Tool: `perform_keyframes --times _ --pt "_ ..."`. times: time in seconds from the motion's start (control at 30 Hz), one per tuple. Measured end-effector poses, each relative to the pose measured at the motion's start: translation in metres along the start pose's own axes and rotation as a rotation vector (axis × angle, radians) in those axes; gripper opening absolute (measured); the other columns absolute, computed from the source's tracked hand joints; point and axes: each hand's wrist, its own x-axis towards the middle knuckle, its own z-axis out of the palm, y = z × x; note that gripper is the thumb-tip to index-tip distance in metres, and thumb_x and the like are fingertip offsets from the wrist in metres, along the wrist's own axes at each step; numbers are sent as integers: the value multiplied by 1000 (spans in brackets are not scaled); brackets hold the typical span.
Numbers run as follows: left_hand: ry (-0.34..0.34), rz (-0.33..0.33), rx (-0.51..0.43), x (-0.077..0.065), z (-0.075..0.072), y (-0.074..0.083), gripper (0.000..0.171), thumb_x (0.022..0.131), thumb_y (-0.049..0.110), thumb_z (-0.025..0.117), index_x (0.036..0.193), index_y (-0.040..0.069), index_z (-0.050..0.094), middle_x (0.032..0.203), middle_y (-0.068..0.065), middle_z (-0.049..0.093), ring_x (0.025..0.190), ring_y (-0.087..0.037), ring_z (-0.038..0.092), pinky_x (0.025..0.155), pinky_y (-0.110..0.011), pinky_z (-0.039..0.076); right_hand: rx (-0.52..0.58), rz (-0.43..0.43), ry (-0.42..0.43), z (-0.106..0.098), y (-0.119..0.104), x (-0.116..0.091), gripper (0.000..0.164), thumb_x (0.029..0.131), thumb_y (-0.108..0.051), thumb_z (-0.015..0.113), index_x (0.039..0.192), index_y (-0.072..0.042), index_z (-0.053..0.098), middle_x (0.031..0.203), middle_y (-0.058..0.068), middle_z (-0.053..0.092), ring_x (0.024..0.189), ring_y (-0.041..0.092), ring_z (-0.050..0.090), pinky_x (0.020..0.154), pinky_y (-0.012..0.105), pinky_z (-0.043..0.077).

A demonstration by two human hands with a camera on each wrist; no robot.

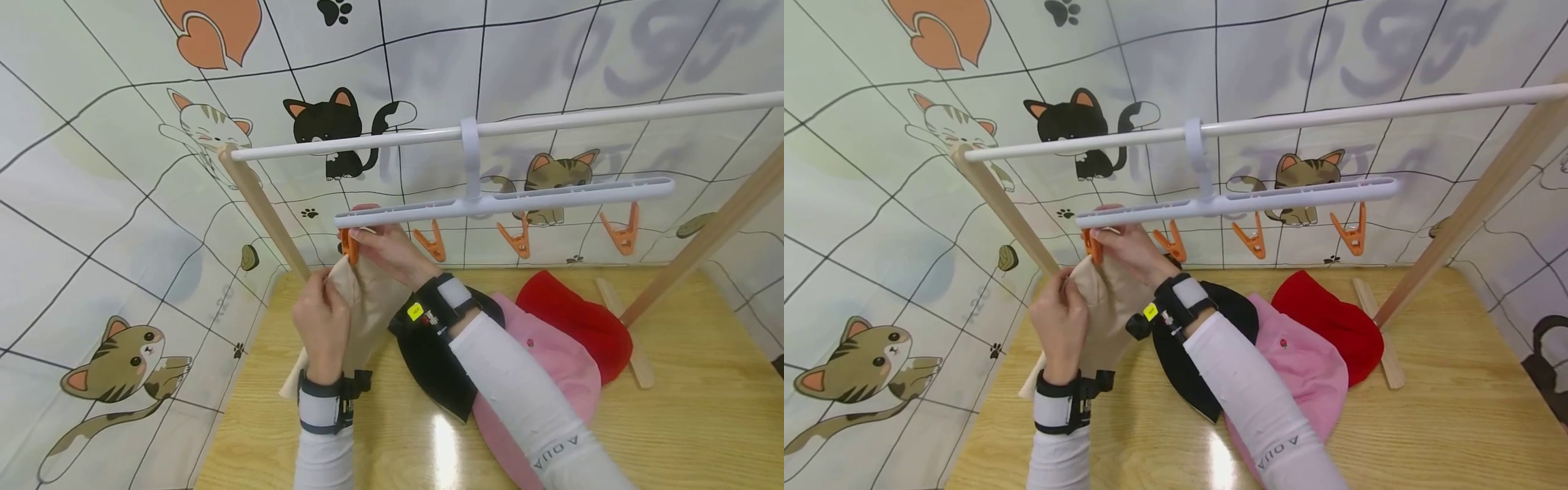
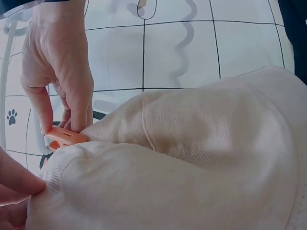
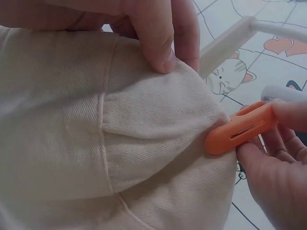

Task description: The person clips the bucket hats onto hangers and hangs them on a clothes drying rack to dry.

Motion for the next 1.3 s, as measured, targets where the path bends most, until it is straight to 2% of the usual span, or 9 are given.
perform_keyframes --times 0.27,0.4,0.5,0.63,0.8,0.97,1.13,1.3 --pt "25 19 23 2 -6 -2 15 81 -4 52 88 -5 65 78 -22 69 64 -32 62 53 -46 50 -50 5 -31 8 1 0 27 89 10 44 109 -5 53 105 2 60 106 19 54 104 39 37" --pt "26 8 14 2 -8 -5 16 80 -5 52 90 -5 65 80 -22 69 65 -32 63 55 -45 51 -97 1 -46 5 3 -1 24 89 8 45 107 -4 55 103 1 60 104 17 53 104 41 37" --pt "31 -9 10 1 -9 -8 16 80 -6 52 91 -5 65 80 -23 69 64 -32 63 54 -45 51 -177 -12 -44 2 6 -6 23 89 4 48 111 0 55 109 6 61 105 17 52 103 39 38" --pt "49 -17 10 2 -10 -12 17 80 -7 52 91 -7 64 80 -25 68 64 -33 62 53 -46 51 -335 -4 -21 -7 10 -14 32 89 -3 52 121 -1 51 120 16 57 111 21 52 102 38 38" --pt "77 -21 -2 4 -10 -18 15 79 -8 52 89 -8 63 79 -25 67 66 -35 62 54 -48 51 -479 37 3 -20 16 -24 28 90 -9 54 117 -2 50 117 17 56 109 23 54 101 41 38" --pt "88 -19 16 6 -12 -24 14 77 -9 52 87 -8 62 76 -24 66 65 -35 61 54 -48 49 -466 55 0 -32 19 -33 26 90 -8 53 115 1 50 114 17 56 108 25 54 101 41 38" --pt "69 -54 18 6 -14 -28 14 79 -9 51 88 -8 62 79 -25 67 68 -36 62 57 -50 50 -414 107 -27 -42 21 -42 25 90 -8 53 115 -1 50 111 12 57 107 27 54 101 40 39" --pt "66 -83 40 7 -16 -32 15 80 -6 52 91 -7 62 82 -26 68 69 -37 62 59 -51 49 -467 124 -58 -51 24 -50 24 90 -7 53 113 0 54 110 18 60 103 28 59 94 40 46"
